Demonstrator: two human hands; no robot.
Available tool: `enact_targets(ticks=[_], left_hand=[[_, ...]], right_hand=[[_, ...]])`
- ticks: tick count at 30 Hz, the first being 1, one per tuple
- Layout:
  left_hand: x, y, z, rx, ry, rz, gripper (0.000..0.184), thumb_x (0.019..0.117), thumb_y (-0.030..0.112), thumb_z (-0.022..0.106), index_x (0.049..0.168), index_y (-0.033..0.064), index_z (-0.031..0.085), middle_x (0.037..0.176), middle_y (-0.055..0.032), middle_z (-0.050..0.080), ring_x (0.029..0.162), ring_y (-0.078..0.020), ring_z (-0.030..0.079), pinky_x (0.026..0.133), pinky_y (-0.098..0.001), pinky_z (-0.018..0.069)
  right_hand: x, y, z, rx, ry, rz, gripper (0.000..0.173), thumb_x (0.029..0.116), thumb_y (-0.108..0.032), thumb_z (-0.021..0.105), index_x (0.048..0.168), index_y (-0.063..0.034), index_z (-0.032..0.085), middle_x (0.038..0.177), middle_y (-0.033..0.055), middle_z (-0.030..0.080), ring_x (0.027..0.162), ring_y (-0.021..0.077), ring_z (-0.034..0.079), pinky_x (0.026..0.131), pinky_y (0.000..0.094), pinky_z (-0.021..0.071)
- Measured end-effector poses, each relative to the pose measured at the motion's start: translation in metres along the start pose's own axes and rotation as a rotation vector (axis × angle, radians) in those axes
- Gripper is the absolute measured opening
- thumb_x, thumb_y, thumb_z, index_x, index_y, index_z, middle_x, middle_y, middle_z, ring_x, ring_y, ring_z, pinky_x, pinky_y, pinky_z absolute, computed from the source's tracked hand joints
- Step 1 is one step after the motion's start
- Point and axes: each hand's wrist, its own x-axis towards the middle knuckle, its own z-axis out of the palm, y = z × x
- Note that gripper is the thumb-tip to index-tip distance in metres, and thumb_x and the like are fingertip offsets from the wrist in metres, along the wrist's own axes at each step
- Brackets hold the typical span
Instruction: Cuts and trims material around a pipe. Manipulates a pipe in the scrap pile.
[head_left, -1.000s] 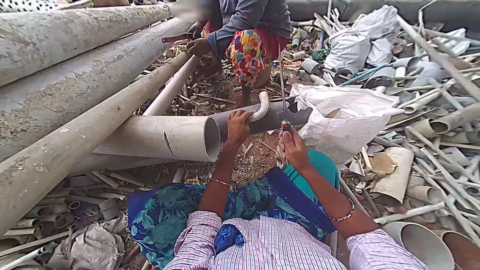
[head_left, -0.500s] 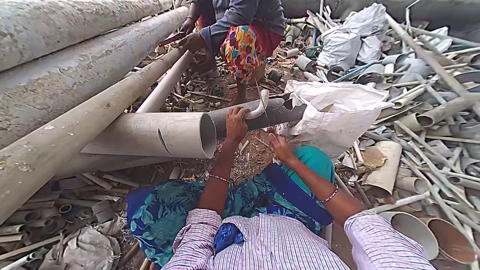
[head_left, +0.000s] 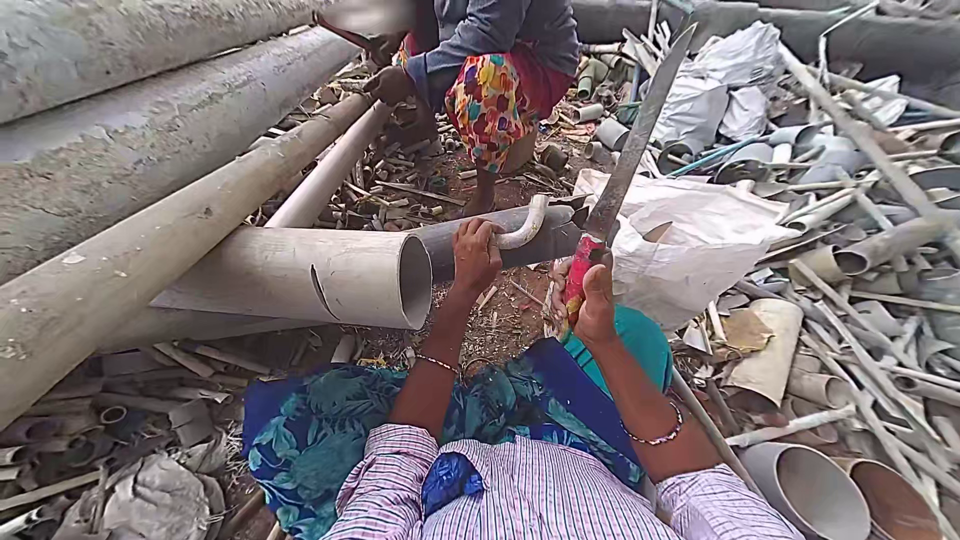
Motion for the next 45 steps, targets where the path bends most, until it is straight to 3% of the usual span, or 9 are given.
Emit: enact_targets(ticks=[4, 7, 13, 17, 22, 26, 30, 33, 45], left_hand=[[0.006, -0.01, 0.018, 0.025, 0.104, 0.035, 0.025, 0.0924, 0.004, 0.046, 0.098, -0.0001, 0.07, 0.115, -0.0229, 0.066, 0.118, -0.0446, 0.057, 0.101, -0.0603, 0.0405], [0.006, -0.014, 0.024, 0.049, 0.122, 0.049, 0.025, 0.0925, 0.006, 0.046, 0.097, 0.0007, 0.07, 0.112, -0.0219, 0.067, 0.116, -0.0439, 0.058, 0.1, -0.0604, 0.0405], [0.007, -0.018, 0.025, 0.07, 0.133, 0.073, 0.026, 0.0953, 0.01, 0.044, 0.106, 0.0003, 0.066, 0.112, -0.0221, 0.065, 0.111, -0.0425, 0.06, 0.094, -0.0573, 0.0447], [0.007, -0.016, 0.023, 0.069, 0.131, 0.066, 0.028, 0.0947, 0.005, 0.045, 0.116, -0.0039, 0.062, 0.114, -0.0259, 0.064, 0.111, -0.0445, 0.061, 0.095, -0.0558, 0.0464], [0.007, -0.013, 0.017, 0.062, 0.1, 0.054, 0.027, 0.0953, 0.002, 0.046, 0.117, -0.0033, 0.06, 0.115, -0.0245, 0.063, 0.112, -0.0427, 0.06, 0.097, -0.0532, 0.0466], [0.018, -0.023, 0.027, 0.028, 0.185, 0.098, 0.025, 0.0898, -0.002, 0.048, 0.108, -0.0077, 0.065, 0.104, -0.0252, 0.068, 0.103, -0.0442, 0.063, 0.09, -0.0555, 0.0488], [0.004, -0.009, 0.012, 0.058, 0.079, 0.06, 0.028, 0.0964, 0.0, 0.046, 0.121, -0.0041, 0.058, 0.121, -0.025, 0.062, 0.117, -0.0431, 0.059, 0.098, -0.0536, 0.0476], [0.008, -0.009, 0.014, 0.024, 0.081, 0.032, 0.028, 0.0958, -0.003, 0.043, 0.118, -0.0076, 0.06, 0.115, -0.0268, 0.063, 0.112, -0.0448, 0.059, 0.097, -0.0545, 0.0463], [0.012, -0.006, 0.015, 0.006, 0.085, 0.022, 0.027, 0.0971, -0.006, 0.041, 0.116, -0.008, 0.059, 0.112, -0.0264, 0.063, 0.111, -0.0432, 0.059, 0.1, -0.0504, 0.0454]], right_hand=[[0.001, 0.023, 0.0, -0.25, 0.178, -0.182, 0.033, 0.1097, -0.045, 0.033, 0.119, -0.0153, 0.043, 0.075, -0.0107, 0.061, 0.055, 0.0024, 0.059, 0.052, 0.0191, 0.0538], [-0.008, 0.044, -0.006, -0.596, 0.158, 0.12, 0.037, 0.1108, -0.017, 0.03, 0.126, 0.0099, 0.051, 0.073, 0.0024, 0.055, 0.054, 0.006, 0.054, 0.055, 0.0243, 0.0513], [-0.003, 0.031, -0.018, -0.759, 0.262, -0.369, 0.048, 0.1128, -0.031, 0.027, 0.138, 0.0096, 0.032, 0.078, -0.0001, 0.057, 0.059, 0.0028, 0.057, 0.055, 0.0224, 0.054], [-0.014, 0.062, -0.033, -1.101, 0.057, -0.128, 0.046, 0.1046, -0.01, 0.046, 0.141, 0.0179, 0.043, 0.089, 0.0281, 0.068, 0.076, 0.038, 0.071, 0.073, 0.0509, 0.0568], [-0.007, 0.057, -0.034, -0.892, 0.204, -0.379, 0.04, 0.1099, -0.021, 0.037, 0.132, 0.0129, 0.035, 0.074, 0.0063, 0.056, 0.058, 0.0085, 0.058, 0.058, 0.0262, 0.055], [-0.01, 0.071, -0.037, -1.045, -0.018, -0.073, 0.047, 0.1031, -0.012, 0.05, 0.136, 0.0198, 0.043, 0.082, 0.0253, 0.066, 0.072, 0.0351, 0.067, 0.072, 0.0488, 0.0552], [0.004, 0.069, -0.039, -0.85, 0.16, -0.313, 0.042, 0.1084, -0.023, 0.039, 0.127, 0.0144, 0.039, 0.071, 0.0049, 0.056, 0.056, 0.0087, 0.058, 0.056, 0.0278, 0.0544], [-0.002, 0.072, -0.037, -0.926, 0.029, -0.041, 0.045, 0.1051, -0.014, 0.047, 0.136, 0.0184, 0.042, 0.08, 0.0207, 0.062, 0.066, 0.0262, 0.062, 0.066, 0.0434, 0.0536], [0.001, 0.06, -0.029, -0.639, 0.162, -0.113, 0.039, 0.1084, -0.027, 0.037, 0.128, 0.0066, 0.041, 0.07, -0.0019, 0.051, 0.052, 0.006, 0.053, 0.052, 0.0262, 0.0513]])
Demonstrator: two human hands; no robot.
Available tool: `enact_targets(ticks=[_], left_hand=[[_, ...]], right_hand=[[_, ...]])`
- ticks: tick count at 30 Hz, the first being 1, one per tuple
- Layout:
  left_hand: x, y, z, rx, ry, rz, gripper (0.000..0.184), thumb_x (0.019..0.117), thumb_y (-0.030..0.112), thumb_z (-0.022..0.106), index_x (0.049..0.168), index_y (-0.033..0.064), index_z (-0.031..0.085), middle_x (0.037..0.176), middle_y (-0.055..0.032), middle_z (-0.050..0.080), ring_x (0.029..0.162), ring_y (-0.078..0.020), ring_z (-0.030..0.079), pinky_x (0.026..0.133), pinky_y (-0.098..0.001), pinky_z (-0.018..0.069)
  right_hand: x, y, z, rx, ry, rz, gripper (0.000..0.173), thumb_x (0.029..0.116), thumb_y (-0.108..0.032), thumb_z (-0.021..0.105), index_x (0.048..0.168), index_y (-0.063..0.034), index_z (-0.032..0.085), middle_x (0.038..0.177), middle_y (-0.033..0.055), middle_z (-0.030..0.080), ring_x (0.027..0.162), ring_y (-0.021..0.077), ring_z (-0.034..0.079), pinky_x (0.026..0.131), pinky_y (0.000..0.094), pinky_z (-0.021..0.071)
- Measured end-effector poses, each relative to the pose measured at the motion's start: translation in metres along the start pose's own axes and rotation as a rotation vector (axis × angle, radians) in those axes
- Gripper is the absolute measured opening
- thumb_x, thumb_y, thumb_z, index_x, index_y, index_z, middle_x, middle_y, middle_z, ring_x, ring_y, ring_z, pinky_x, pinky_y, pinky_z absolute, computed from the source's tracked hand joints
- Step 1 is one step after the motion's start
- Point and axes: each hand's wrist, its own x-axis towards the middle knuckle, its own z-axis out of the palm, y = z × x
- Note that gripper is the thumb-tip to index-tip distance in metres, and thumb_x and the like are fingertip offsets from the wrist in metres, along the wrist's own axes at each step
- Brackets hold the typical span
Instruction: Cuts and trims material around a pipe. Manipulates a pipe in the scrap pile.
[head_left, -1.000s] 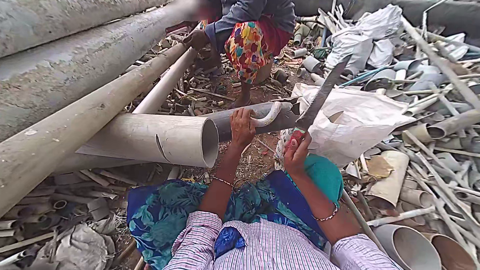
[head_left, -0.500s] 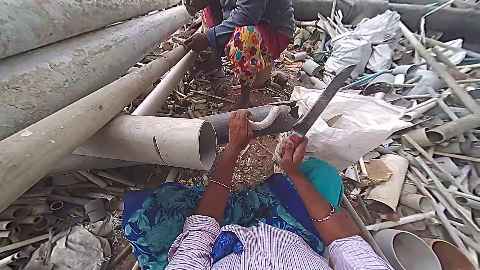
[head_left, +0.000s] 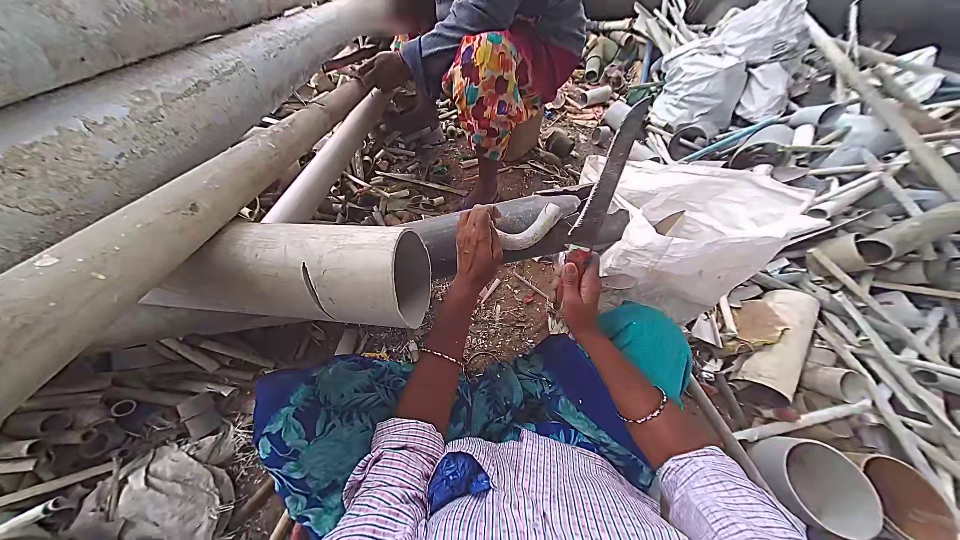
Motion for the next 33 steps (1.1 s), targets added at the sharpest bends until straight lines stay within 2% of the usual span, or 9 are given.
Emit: enact_targets(ticks=[2, 6, 12, 15, 20, 24, 26, 30, 33], left_hand=[[0.001, 0.002, -0.001, 0.004, 0.011, -0.005, 0.026, 0.0968, -0.006, 0.041, 0.116, -0.0074, 0.059, 0.113, -0.0264, 0.063, 0.112, -0.0432, 0.059, 0.1, -0.0505, 0.0455], [-0.003, 0.004, -0.001, -0.008, -0.011, -0.023, 0.027, 0.0988, -0.007, 0.039, 0.118, -0.008, 0.058, 0.115, -0.0264, 0.062, 0.115, -0.0431, 0.058, 0.102, -0.0497, 0.0451], [-0.008, 0.026, -0.019, 0.081, -0.052, -0.059, 0.029, 0.101, -0.006, 0.043, 0.127, -0.0075, 0.054, 0.126, -0.0262, 0.061, 0.122, -0.0405, 0.058, 0.105, -0.0452, 0.0469], [-0.009, 0.013, -0.002, 0.097, 0.031, 0.006, 0.027, 0.0987, -0.007, 0.045, 0.123, -0.0089, 0.056, 0.119, -0.0281, 0.062, 0.118, -0.0445, 0.059, 0.103, -0.0479, 0.0468], [-0.012, 0.004, 0.014, 0.162, 0.176, -0.014, 0.027, 0.0988, -0.006, 0.044, 0.122, -0.0084, 0.057, 0.119, -0.0279, 0.064, 0.118, -0.0457, 0.06, 0.102, -0.0498, 0.0477], [-0.001, 0.032, -0.018, 0.229, 0.075, -0.152, 0.03, 0.1046, -0.001, 0.039, 0.132, -0.0067, 0.05, 0.127, -0.0271, 0.06, 0.123, -0.0407, 0.057, 0.106, -0.0464, 0.0445], [0.008, 0.045, -0.029, 0.223, 0.038, -0.243, 0.03, 0.1072, 0.002, 0.037, 0.135, -0.0061, 0.046, 0.129, -0.028, 0.058, 0.123, -0.0392, 0.058, 0.105, -0.044, 0.0459], [0.021, 0.016, -0.003, 0.12, 0.193, -0.287, 0.038, 0.1021, 0.0, 0.042, 0.14, -0.0066, 0.045, 0.122, -0.0311, 0.061, 0.116, -0.0458, 0.061, 0.098, -0.051, 0.0503], [0.019, 0.019, -0.005, 0.09, 0.183, -0.268, 0.044, 0.0986, -0.005, 0.043, 0.143, -0.0078, 0.042, 0.135, -0.0293, 0.056, 0.125, -0.0412, 0.058, 0.103, -0.047, 0.0492]], right_hand=[[0.009, -0.002, -0.003, 0.039, 0.084, -0.086, 0.04, 0.1106, -0.038, 0.033, 0.129, -0.0021, 0.036, 0.076, -0.0063, 0.052, 0.056, 0.0027, 0.054, 0.054, 0.023, 0.0531], [-0.008, 0.018, 0.004, -0.238, -0.178, 0.05, 0.039, 0.106, -0.02, 0.045, 0.128, 0.0125, 0.048, 0.069, 0.0115, 0.054, 0.053, 0.0201, 0.054, 0.053, 0.0393, 0.049], [0.005, -0.006, -0.006, -0.006, 0.107, -0.203, 0.044, 0.1104, -0.044, 0.036, 0.124, -0.0023, 0.04, 0.074, -0.0047, 0.054, 0.056, 0.0033, 0.055, 0.054, 0.0233, 0.054], [-0.019, 0.019, 0.009, -0.253, -0.14, 0.022, 0.037, 0.1063, -0.019, 0.046, 0.125, 0.0137, 0.049, 0.075, 0.0148, 0.06, 0.062, 0.0226, 0.06, 0.062, 0.0413, 0.0521], [-0.009, 0.026, 0.011, -0.236, -0.141, 0.125, 0.039, 0.1071, -0.022, 0.044, 0.129, 0.0102, 0.047, 0.066, 0.0082, 0.053, 0.051, 0.0175, 0.055, 0.053, 0.037, 0.0517], [-0.016, 0.037, 0.006, -0.218, -0.129, 0.159, 0.04, 0.1062, -0.022, 0.046, 0.13, 0.0102, 0.047, 0.066, 0.0049, 0.052, 0.051, 0.0121, 0.054, 0.055, 0.0326, 0.0516], [-0.018, 0.031, 0.005, -0.232, -0.142, 0.132, 0.04, 0.1057, -0.022, 0.045, 0.127, 0.0113, 0.047, 0.065, 0.0034, 0.051, 0.05, 0.0093, 0.053, 0.054, 0.0293, 0.0507], [-0.001, -0.022, 0.0, -0.294, -0.086, -0.103, 0.051, 0.1034, -0.017, 0.048, 0.146, 0.01, 0.039, 0.083, 0.0122, 0.063, 0.059, 0.0125, 0.057, 0.058, 0.0311, 0.0521], [0.007, -0.043, -0.002, -0.322, -0.009, -0.264, 0.056, 0.1068, -0.019, 0.043, 0.152, 0.0103, 0.026, 0.089, 0.0132, 0.063, 0.06, 0.0108, 0.06, 0.056, 0.0283, 0.0544]])
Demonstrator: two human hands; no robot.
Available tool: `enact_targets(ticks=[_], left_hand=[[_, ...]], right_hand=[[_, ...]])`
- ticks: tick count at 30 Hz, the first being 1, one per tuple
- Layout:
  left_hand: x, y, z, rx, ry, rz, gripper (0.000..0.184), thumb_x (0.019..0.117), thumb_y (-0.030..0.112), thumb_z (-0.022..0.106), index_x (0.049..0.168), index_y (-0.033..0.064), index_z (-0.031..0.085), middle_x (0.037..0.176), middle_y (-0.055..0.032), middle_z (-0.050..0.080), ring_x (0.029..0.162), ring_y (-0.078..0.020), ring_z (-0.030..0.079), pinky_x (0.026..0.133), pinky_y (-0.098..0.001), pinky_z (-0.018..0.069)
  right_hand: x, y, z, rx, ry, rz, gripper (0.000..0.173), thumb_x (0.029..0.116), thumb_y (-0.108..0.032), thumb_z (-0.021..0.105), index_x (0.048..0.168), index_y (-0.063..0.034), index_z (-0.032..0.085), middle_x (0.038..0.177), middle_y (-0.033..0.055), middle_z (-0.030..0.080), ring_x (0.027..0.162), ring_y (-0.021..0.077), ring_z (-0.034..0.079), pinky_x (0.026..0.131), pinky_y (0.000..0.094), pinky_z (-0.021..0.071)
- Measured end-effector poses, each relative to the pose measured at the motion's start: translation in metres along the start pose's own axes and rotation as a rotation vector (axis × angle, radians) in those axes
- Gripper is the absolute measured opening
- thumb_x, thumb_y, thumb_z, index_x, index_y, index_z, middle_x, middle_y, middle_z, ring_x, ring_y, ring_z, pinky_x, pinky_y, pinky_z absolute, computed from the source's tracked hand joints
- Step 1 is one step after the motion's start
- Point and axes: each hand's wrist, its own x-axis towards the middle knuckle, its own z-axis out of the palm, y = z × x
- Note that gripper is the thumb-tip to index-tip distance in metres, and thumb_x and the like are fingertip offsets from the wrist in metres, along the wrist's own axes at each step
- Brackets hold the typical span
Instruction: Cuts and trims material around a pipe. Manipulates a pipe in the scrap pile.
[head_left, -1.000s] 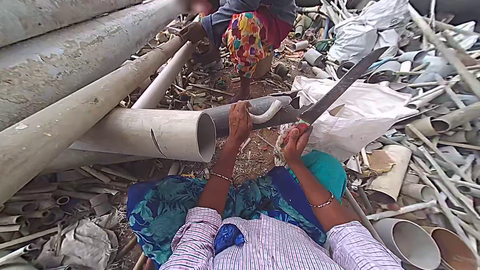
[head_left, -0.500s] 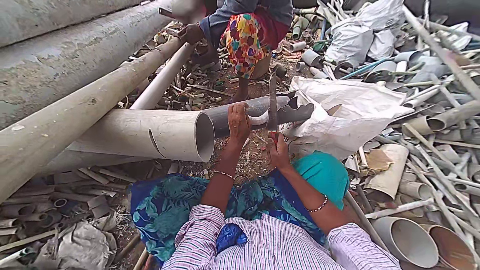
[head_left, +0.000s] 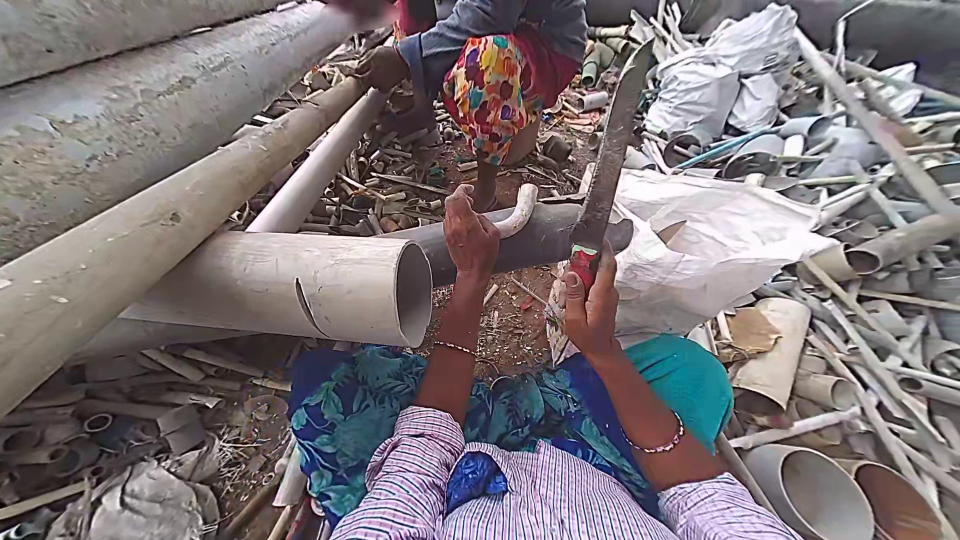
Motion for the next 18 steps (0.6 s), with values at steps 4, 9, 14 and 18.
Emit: enact_targets(ticks=[4, 9, 14, 18], left_hand=[[0.009, -0.009, 0.011, -0.017, 0.051, -0.01, 0.044, 0.0944, -0.007, 0.044, 0.138, -0.0061, 0.049, 0.133, -0.0274, 0.057, 0.118, -0.0412, 0.061, 0.096, -0.0492, 0.0517], [0.01, -0.001, -0.004, -0.032, -0.049, -0.047, 0.043, 0.0973, -0.005, 0.043, 0.14, -0.0053, 0.048, 0.137, -0.0274, 0.055, 0.119, -0.0403, 0.061, 0.097, -0.0498, 0.0506], [0.006, 0.006, -0.016, -0.019, -0.093, -0.047, 0.041, 0.0987, -0.005, 0.043, 0.14, -0.0056, 0.045, 0.138, -0.0288, 0.054, 0.121, -0.0427, 0.06, 0.097, -0.0513, 0.0506], [0.009, 0.005, -0.015, -0.014, -0.082, -0.051, 0.038, 0.099, -0.004, 0.043, 0.137, -0.0049, 0.046, 0.136, -0.0267, 0.056, 0.12, -0.0399, 0.061, 0.096, -0.0493, 0.0516]], right_hand=[[-0.01, 0.01, 0.014, 0.004, -0.341, 0.279, 0.056, 0.1066, -0.012, 0.046, 0.155, 0.0078, 0.027, 0.096, 0.0237, 0.065, 0.075, 0.0285, 0.064, 0.072, 0.0445, 0.054], [0.005, 0.007, 0.009, 0.212, -0.081, 0.073, 0.053, 0.1083, -0.024, 0.041, 0.149, 0.0063, 0.026, 0.079, 0.0032, 0.056, 0.056, 0.0067, 0.056, 0.053, 0.0259, 0.053], [-0.003, 0.029, 0.029, 0.282, -0.339, 0.385, 0.05, 0.1059, -0.013, 0.043, 0.151, 0.0055, 0.031, 0.078, 0.0087, 0.055, 0.056, 0.0125, 0.054, 0.056, 0.0311, 0.0512], [0.005, 0.013, 0.026, 0.401, -0.066, 0.219, 0.046, 0.1065, -0.022, 0.038, 0.144, 0.002, 0.025, 0.077, -0.0052, 0.053, 0.055, 0.0022, 0.054, 0.053, 0.0226, 0.053]])
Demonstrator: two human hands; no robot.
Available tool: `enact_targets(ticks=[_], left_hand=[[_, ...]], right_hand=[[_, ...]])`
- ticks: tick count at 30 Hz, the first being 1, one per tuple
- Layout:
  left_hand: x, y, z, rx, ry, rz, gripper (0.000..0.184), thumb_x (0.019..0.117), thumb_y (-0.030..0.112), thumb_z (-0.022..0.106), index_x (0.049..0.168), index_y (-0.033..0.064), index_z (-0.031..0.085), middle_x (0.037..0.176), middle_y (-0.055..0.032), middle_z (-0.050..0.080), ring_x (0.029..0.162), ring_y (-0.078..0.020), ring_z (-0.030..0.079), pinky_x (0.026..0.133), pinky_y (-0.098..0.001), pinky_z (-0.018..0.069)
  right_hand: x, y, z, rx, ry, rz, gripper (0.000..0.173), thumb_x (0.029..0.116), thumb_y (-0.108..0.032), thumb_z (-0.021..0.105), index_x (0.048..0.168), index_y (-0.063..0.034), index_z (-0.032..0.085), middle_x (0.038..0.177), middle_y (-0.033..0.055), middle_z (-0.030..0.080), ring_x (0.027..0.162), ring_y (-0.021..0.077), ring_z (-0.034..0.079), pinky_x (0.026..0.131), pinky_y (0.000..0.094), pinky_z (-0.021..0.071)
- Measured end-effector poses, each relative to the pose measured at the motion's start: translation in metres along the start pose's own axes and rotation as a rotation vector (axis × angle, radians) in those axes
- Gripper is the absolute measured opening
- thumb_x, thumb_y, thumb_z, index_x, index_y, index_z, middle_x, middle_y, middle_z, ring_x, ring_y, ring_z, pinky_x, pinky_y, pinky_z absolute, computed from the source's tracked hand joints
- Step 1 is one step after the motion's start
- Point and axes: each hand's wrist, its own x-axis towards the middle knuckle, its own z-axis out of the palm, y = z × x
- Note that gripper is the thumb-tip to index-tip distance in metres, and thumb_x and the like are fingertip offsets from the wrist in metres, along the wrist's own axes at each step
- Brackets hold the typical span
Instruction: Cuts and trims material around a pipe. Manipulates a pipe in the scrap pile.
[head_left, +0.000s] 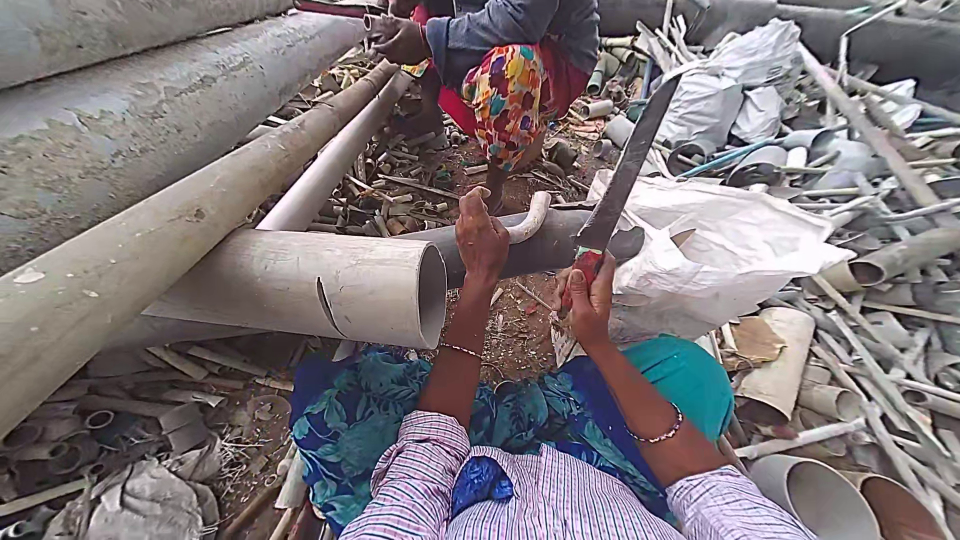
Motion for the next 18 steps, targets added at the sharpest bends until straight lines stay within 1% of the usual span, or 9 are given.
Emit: enact_targets(ticks=[3, 5, 8, 9, 11, 13, 15, 17, 18], left_hand=[[0.0, 0.003, -0.001, -0.018, -0.025, -0.048, 0.041, 0.099, -0.005, 0.043, 0.14, -0.0053, 0.044, 0.14, -0.0285, 0.054, 0.124, -0.0426, 0.059, 0.1, -0.0516, 0.0494], [0.001, -0.003, 0.003, -0.028, -0.011, -0.03, 0.042, 0.0985, -0.005, 0.043, 0.141, -0.0043, 0.043, 0.14, -0.0284, 0.054, 0.123, -0.0433, 0.059, 0.098, -0.0525, 0.0502], [-0.001, 0.003, -0.003, -0.006, -0.017, -0.026, 0.04, 0.0992, -0.003, 0.044, 0.139, -0.0041, 0.044, 0.136, -0.0265, 0.057, 0.119, -0.039, 0.062, 0.096, -0.0482, 0.0525], [-0.003, 0.01, -0.012, 0.014, -0.053, -0.045, 0.039, 0.1001, -0.002, 0.043, 0.139, -0.0043, 0.044, 0.136, -0.0257, 0.057, 0.12, -0.0368, 0.062, 0.098, -0.0458, 0.0521], [-0.006, 0.017, -0.019, 0.04, -0.112, -0.084, 0.039, 0.1024, -0.001, 0.041, 0.141, -0.0036, 0.041, 0.14, -0.025, 0.055, 0.125, -0.0353, 0.06, 0.102, -0.0439, 0.0501], [0.004, -0.004, 0.008, -0.006, 0.022, -0.047, 0.039, 0.0997, -0.003, 0.042, 0.139, -0.0051, 0.046, 0.132, -0.0268, 0.059, 0.118, -0.0395, 0.063, 0.097, -0.0494, 0.0513], [0.019, -0.024, 0.033, -0.037, 0.198, 0.036, 0.037, 0.0923, -0.005, 0.044, 0.128, -0.0065, 0.055, 0.116, -0.0253, 0.065, 0.102, -0.0393, 0.067, 0.085, -0.0509, 0.0529], [0.007, -0.014, 0.017, -0.019, 0.056, -0.01, 0.04, 0.0976, -0.004, 0.043, 0.137, -0.0046, 0.046, 0.13, -0.0275, 0.059, 0.116, -0.0422, 0.063, 0.095, -0.0521, 0.0519], [0.002, -0.009, 0.009, -0.008, 0.004, -0.032, 0.041, 0.0988, -0.004, 0.043, 0.14, -0.0043, 0.044, 0.135, -0.028, 0.057, 0.12, -0.0425, 0.061, 0.098, -0.0517, 0.0508]], right_hand=[[-0.006, 0.019, 0.003, -0.227, -0.161, 0.078, 0.049, 0.1057, -0.015, 0.046, 0.146, 0.0105, 0.036, 0.081, 0.0132, 0.061, 0.06, 0.0178, 0.058, 0.059, 0.0374, 0.0521], [-0.007, 0.024, 0.005, -0.233, -0.214, 0.135, 0.048, 0.1035, -0.015, 0.046, 0.145, 0.0083, 0.04, 0.076, 0.0089, 0.057, 0.055, 0.0129, 0.053, 0.054, 0.0319, 0.0494], [-0.002, 0.011, 0.004, -0.143, 0.009, -0.022, 0.048, 0.1066, -0.022, 0.041, 0.143, 0.0077, 0.032, 0.078, 0.0008, 0.055, 0.056, 0.0046, 0.055, 0.054, 0.0245, 0.0525], [0.0, 0.012, 0.004, -0.178, 0.034, -0.063, 0.048, 0.1077, -0.024, 0.041, 0.141, 0.0078, 0.03, 0.08, 0.0014, 0.056, 0.058, 0.0056, 0.057, 0.056, 0.0258, 0.0539], [-0.006, 0.021, 0.006, -0.299, -0.1, 0.0, 0.048, 0.1055, -0.019, 0.047, 0.142, 0.0118, 0.039, 0.08, 0.014, 0.061, 0.061, 0.0193, 0.06, 0.06, 0.0385, 0.0534], [-0.009, 0.027, 0.006, -0.318, -0.229, 0.059, 0.047, 0.104, -0.017, 0.048, 0.141, 0.011, 0.044, 0.08, 0.0148, 0.062, 0.061, 0.0195, 0.059, 0.06, 0.038, 0.0522], [-0.006, 0.024, 0.009, -0.259, -0.09, -0.038, 0.049, 0.1038, -0.019, 0.046, 0.139, 0.0144, 0.04, 0.076, 0.0096, 0.059, 0.057, 0.0128, 0.058, 0.056, 0.032, 0.0545], [-0.006, 0.023, 0.01, -0.268, -0.007, -0.051, 0.048, 0.1051, -0.018, 0.045, 0.14, 0.0125, 0.034, 0.079, 0.0064, 0.057, 0.059, 0.009, 0.058, 0.058, 0.0286, 0.0542], [-0.009, 0.026, 0.01, -0.3, -0.066, 0.0, 0.046, 0.1049, -0.016, 0.047, 0.14, 0.0122, 0.037, 0.079, 0.0108, 0.059, 0.058, 0.0142, 0.058, 0.058, 0.0333, 0.0539]])
